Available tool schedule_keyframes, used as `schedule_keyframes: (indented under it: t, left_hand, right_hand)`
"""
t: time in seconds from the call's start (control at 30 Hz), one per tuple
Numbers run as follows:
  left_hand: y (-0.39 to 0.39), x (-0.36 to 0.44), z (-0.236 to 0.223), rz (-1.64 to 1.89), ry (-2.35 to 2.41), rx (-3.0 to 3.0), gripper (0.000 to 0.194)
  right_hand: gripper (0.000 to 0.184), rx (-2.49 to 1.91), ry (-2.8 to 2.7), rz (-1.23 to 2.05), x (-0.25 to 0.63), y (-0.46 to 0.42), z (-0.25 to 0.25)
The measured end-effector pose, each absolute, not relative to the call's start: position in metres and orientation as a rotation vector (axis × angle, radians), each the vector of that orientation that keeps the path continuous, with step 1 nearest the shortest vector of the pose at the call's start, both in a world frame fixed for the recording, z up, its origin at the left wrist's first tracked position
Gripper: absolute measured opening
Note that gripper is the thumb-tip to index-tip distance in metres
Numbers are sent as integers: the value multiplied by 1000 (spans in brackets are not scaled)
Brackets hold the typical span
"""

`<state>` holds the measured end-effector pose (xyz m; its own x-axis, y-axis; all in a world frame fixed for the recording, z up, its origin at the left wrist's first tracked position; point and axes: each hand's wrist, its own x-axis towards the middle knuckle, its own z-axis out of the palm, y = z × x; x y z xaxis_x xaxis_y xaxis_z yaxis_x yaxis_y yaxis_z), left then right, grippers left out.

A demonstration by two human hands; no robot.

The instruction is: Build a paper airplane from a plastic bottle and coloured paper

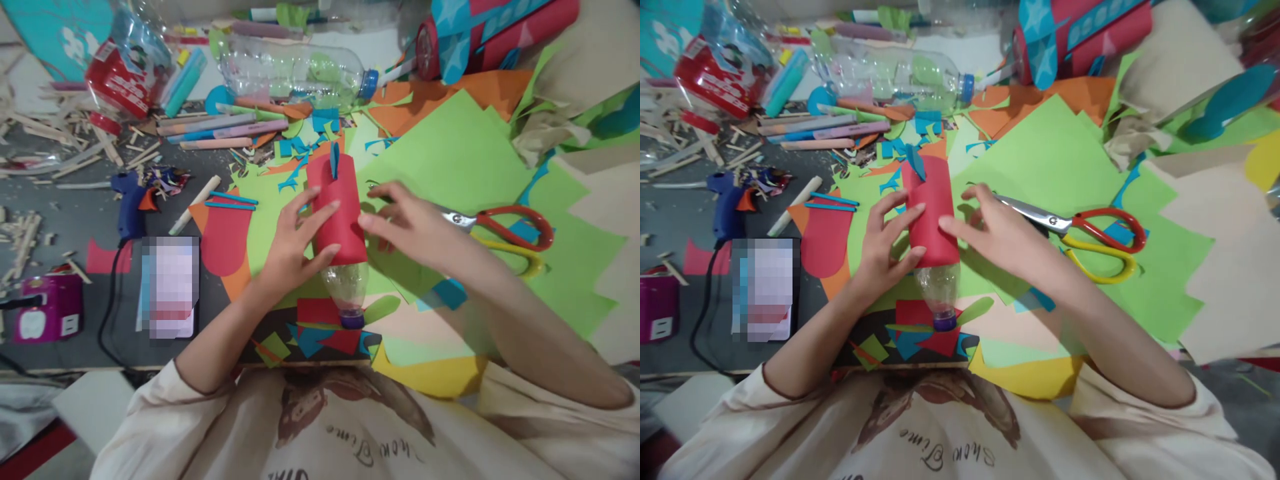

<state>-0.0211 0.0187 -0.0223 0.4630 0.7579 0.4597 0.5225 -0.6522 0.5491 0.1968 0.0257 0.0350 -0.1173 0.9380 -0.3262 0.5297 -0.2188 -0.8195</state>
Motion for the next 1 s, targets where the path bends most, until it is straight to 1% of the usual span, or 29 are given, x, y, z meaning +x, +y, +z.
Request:
schedule_keyframes:
  t: [0.07, 0.13, 0.17, 0.23, 0.3, 0.43, 0.5, 0.63, 0.83, 0.9, 1.0]
  left_hand:
    - [19, -20, -26, 1017, 1135, 2226, 61]
    - [20, -19, -30, 1035, 1199, 2069, 64]
    - [21, -19, -32, 1045, 1234, 2006, 63]
    - [23, -19, -36, 1087, 1283, 1935, 63]
    - [26, -19, -38, 1117, 1267, 1920, 61]
    - [28, -18, -38, 1021, 1159, 1884, 56]
    - [28, -17, -38, 989, 1156, 1880, 59]
    - [28, -15, -35, 957, 1124, 1844, 64]
    - [27, -11, -24, 966, 968, 1530, 72]
    - [26, -10, -22, 991, 944, 1423, 73]
    - [25, -9, -20, 1007, 944, 1335, 77]
  right_hand:
    - [60, -1670, -1547, 1613, 198, 9, 21]
    - [77, -1528, -1446, 1696, 195, -2, 12]
    - [82, -1450, -1383, 1683, 193, -5, 8]
    - [81, -1325, -1275, 1632, 187, -6, 3]
    - [77, -1256, -1192, 1613, 182, -2, 1]
    - [73, -1173, -1101, 1690, 179, 4, -5]
    - [78, -1132, -1074, 1743, 179, 5, -8]
    - [97, -1103, -1019, 1833, 179, 2, -9]
    - [117, -1271, -934, 1892, 179, 0, 6]
    - [121, -1318, -909, 1916, 179, 0, 11]
    - [121, -1354, -892, 1940, 179, 1, 14]
